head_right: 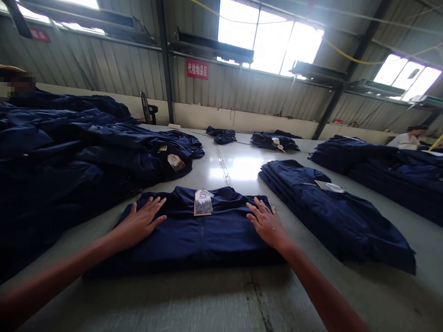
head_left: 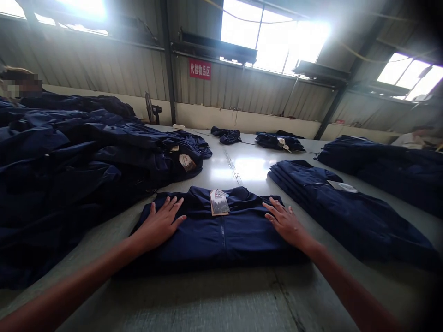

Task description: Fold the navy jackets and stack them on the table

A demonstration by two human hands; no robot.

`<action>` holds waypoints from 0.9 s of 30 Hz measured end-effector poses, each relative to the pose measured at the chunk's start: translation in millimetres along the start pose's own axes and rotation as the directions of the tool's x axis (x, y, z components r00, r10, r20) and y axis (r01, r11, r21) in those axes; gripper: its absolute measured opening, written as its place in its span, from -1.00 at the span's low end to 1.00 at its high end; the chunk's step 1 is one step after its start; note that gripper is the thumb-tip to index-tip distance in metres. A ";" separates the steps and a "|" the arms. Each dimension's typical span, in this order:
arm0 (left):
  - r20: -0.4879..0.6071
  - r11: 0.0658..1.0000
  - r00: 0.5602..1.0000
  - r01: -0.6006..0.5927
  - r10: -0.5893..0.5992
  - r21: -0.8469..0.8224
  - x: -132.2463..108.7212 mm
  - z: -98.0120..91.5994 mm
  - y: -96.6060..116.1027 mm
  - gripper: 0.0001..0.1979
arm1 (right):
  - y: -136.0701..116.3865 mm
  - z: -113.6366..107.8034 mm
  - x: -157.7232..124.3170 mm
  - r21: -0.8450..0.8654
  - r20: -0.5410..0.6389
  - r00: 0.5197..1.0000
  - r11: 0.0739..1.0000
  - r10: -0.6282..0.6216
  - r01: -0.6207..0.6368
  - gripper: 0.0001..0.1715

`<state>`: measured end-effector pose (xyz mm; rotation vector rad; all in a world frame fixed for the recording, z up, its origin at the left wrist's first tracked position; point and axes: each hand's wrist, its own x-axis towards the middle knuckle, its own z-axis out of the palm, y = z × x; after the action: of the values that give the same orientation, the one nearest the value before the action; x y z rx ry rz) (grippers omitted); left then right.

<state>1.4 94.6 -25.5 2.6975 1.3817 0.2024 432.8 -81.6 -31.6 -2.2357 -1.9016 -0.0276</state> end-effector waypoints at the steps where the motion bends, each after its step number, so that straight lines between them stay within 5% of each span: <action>1: 0.007 1.000 1.000 -0.024 0.024 -0.010 -3.5 3.7 3.1 -0.28 | -2.1 0.3 -4.0 0.001 0.030 1.000 1.000 -0.005 0.005 -0.33; 6: 0.058 0.998 0.996 -0.064 0.065 -0.010 -15.3 15.8 7.7 -0.33 | -7.5 6.1 -14.9 0.033 0.157 0.988 0.999 0.003 -0.008 -0.30; 14: 0.048 0.999 0.998 -0.029 0.031 -0.034 -17.1 6.2 11.0 -0.35 | 4.4 15.0 -14.2 -0.096 0.060 0.993 0.991 0.099 -0.093 -0.29; 20: 0.052 0.998 0.998 -0.037 0.039 -0.054 -21.0 1.5 5.3 -0.33 | 12.1 17.2 -15.6 -0.137 0.091 0.984 0.981 0.152 -0.139 -0.24; 24: -0.049 0.990 0.993 -0.112 0.108 -0.083 -5.7 -24.7 12.5 -0.36 | -18.1 -13.4 -0.6 -0.181 -0.124 0.992 0.983 -0.018 -0.005 -0.23; 27: -0.190 0.958 0.946 -0.278 0.261 -0.068 22.5 -36.6 39.7 -0.50 | -62.4 -33.5 29.9 0.011 -0.168 0.959 0.973 -0.227 0.232 -0.34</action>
<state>40.1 91.0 18.2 2.8372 1.0027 0.5308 380.7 -48.8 14.6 -1.9153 -2.0427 -0.2117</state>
